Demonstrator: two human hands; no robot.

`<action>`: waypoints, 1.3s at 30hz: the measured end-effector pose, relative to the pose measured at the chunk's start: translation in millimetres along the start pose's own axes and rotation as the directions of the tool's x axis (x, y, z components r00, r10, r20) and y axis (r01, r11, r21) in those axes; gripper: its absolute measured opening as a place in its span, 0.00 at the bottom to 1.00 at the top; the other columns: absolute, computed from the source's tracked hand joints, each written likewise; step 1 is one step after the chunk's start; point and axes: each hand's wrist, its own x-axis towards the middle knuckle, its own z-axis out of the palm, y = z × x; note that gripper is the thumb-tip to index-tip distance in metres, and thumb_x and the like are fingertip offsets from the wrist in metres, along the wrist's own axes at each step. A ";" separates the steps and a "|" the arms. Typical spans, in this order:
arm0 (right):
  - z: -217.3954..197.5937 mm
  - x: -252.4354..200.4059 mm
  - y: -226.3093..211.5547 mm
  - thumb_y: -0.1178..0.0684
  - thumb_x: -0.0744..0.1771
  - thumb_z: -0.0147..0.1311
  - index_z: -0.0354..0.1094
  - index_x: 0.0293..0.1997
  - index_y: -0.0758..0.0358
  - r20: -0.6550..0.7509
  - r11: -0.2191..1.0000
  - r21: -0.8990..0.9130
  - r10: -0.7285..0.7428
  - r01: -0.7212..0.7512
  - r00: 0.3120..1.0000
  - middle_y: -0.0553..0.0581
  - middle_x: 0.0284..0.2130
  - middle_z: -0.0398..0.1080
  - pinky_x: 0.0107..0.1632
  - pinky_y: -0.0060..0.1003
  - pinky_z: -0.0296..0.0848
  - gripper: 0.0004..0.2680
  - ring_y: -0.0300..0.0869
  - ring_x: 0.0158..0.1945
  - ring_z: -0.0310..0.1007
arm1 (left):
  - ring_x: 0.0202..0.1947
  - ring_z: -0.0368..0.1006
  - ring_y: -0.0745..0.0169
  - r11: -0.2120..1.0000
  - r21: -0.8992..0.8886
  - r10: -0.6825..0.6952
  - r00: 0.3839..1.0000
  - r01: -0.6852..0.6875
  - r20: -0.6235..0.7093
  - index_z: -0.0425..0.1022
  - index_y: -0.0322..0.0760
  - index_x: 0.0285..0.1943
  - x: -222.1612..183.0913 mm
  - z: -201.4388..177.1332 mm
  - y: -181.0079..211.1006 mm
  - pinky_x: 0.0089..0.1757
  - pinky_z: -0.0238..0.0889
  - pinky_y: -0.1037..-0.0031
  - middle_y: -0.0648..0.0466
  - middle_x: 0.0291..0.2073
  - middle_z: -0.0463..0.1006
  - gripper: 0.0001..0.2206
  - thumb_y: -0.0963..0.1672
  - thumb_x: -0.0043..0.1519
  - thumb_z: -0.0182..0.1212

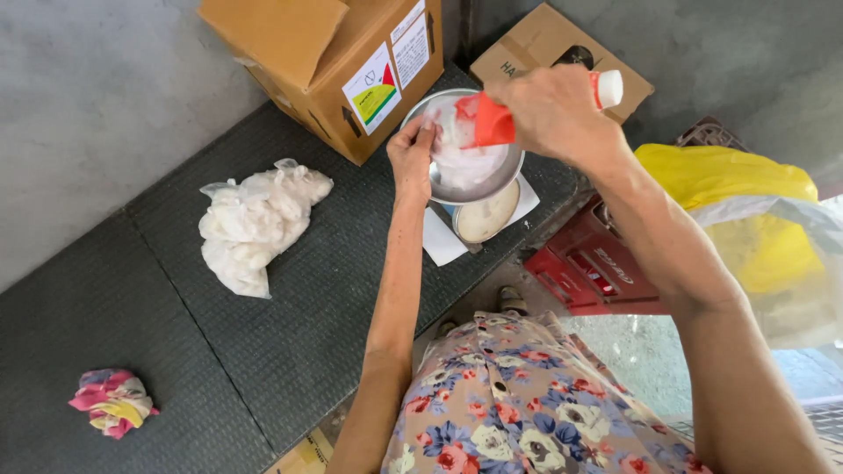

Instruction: Weighing portions of white and yellow powders and sealing them into small plastic bags.

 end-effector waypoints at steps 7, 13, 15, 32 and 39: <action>17.8 -1.5 -4.8 0.56 0.62 0.61 0.75 0.47 0.54 -0.066 0.987 0.146 -0.058 0.067 0.996 0.59 0.32 0.78 0.35 0.50 0.73 0.10 0.54 0.37 0.79 | 0.25 0.63 0.76 0.998 -0.057 -0.025 1.000 0.025 -0.008 0.81 0.27 0.52 -5.3 -0.8 10.1 0.28 0.55 0.82 0.59 0.30 0.78 0.10 0.38 0.66 0.59; 23.8 -3.4 5.1 0.60 0.58 0.59 0.76 0.51 0.51 -0.003 0.999 0.042 0.027 -0.026 1.000 0.60 0.32 0.78 0.34 0.49 0.74 0.17 0.54 0.36 0.79 | 0.28 0.68 0.73 0.988 -0.151 -0.014 1.000 0.017 0.020 0.78 0.24 0.57 -2.4 -12.8 9.8 0.31 0.61 0.80 0.56 0.32 0.79 0.12 0.37 0.65 0.60; 8.2 -8.6 4.9 0.56 0.62 0.60 0.75 0.52 0.53 0.083 0.994 -0.068 0.086 -0.080 0.993 0.61 0.30 0.77 0.33 0.49 0.74 0.14 0.54 0.33 0.79 | 0.27 0.69 0.72 0.989 -0.141 -0.047 0.999 0.049 0.019 0.76 0.25 0.60 -6.1 -11.8 10.9 0.31 0.62 0.80 0.56 0.31 0.79 0.15 0.37 0.64 0.60; 33.3 -42.2 9.5 0.58 0.63 0.58 0.74 0.49 0.52 -0.078 0.982 0.119 0.159 -0.149 0.984 0.60 0.34 0.77 0.37 0.54 0.73 0.11 0.57 0.38 0.78 | 0.38 0.78 0.59 0.892 0.415 0.154 0.983 -0.181 0.098 0.66 0.25 0.67 -38.9 -15.1 28.3 0.40 0.71 0.71 0.44 0.44 0.80 0.27 0.43 0.60 0.68; 39.3 -40.3 5.0 0.57 0.62 0.59 0.73 0.45 0.51 -0.032 0.978 0.140 0.159 -0.153 0.987 0.59 0.35 0.77 0.36 0.53 0.72 0.10 0.58 0.37 0.77 | 0.47 0.79 0.42 0.525 0.836 0.011 0.983 -0.160 0.182 0.78 0.26 0.51 -49.9 -28.9 38.2 0.48 0.71 0.61 0.33 0.45 0.81 0.17 0.47 0.63 0.67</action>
